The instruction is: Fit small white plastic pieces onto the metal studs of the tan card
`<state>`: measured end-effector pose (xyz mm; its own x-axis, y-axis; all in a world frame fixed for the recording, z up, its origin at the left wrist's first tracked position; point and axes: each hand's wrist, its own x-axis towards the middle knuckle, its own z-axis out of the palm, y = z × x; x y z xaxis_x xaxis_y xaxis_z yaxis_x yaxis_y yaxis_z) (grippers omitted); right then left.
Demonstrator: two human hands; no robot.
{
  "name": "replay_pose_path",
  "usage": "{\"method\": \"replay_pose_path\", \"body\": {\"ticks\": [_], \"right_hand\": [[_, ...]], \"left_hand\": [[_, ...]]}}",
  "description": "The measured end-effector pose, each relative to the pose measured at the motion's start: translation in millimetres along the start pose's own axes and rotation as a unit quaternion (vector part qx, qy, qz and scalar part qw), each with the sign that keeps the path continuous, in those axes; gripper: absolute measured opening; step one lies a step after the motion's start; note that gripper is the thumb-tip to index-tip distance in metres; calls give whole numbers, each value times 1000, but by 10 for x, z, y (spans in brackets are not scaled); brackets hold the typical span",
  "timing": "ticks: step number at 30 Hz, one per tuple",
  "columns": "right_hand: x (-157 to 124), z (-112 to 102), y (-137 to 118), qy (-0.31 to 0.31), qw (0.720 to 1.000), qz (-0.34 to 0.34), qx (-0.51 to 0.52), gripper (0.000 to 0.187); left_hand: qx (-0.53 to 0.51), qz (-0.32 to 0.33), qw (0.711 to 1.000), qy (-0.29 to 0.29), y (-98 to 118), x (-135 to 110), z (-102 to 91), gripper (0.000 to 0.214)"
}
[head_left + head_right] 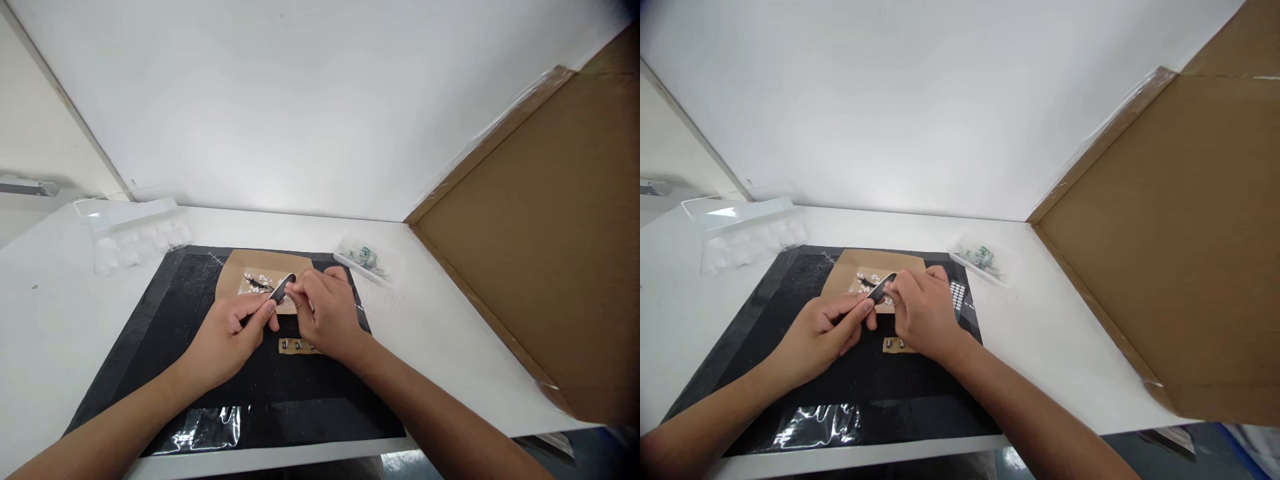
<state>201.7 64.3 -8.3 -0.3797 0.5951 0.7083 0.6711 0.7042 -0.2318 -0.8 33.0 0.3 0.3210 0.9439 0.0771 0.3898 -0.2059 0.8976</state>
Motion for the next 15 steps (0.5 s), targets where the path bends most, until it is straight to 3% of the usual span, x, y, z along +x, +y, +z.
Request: {"method": "replay_pose_path", "body": {"ticks": [2,5,9,15], "right_hand": [[-4,-10,-5,-18,1000,2,7,28],[-7,-19,-12,12,1000,26,-7,28],[-16,-19,-10,-20,1000,0,13,25],[-25,-39,39,14,997,35,71,19]], "left_hand": [[2,6,1000,-2,3,-6,-13,46],[1,5,1000,0,7,-7,-27,46],[-7,-7,1000,-8,6,-1,-30,47],[-6,5,1000,-6,25,-5,-34,47]]}}
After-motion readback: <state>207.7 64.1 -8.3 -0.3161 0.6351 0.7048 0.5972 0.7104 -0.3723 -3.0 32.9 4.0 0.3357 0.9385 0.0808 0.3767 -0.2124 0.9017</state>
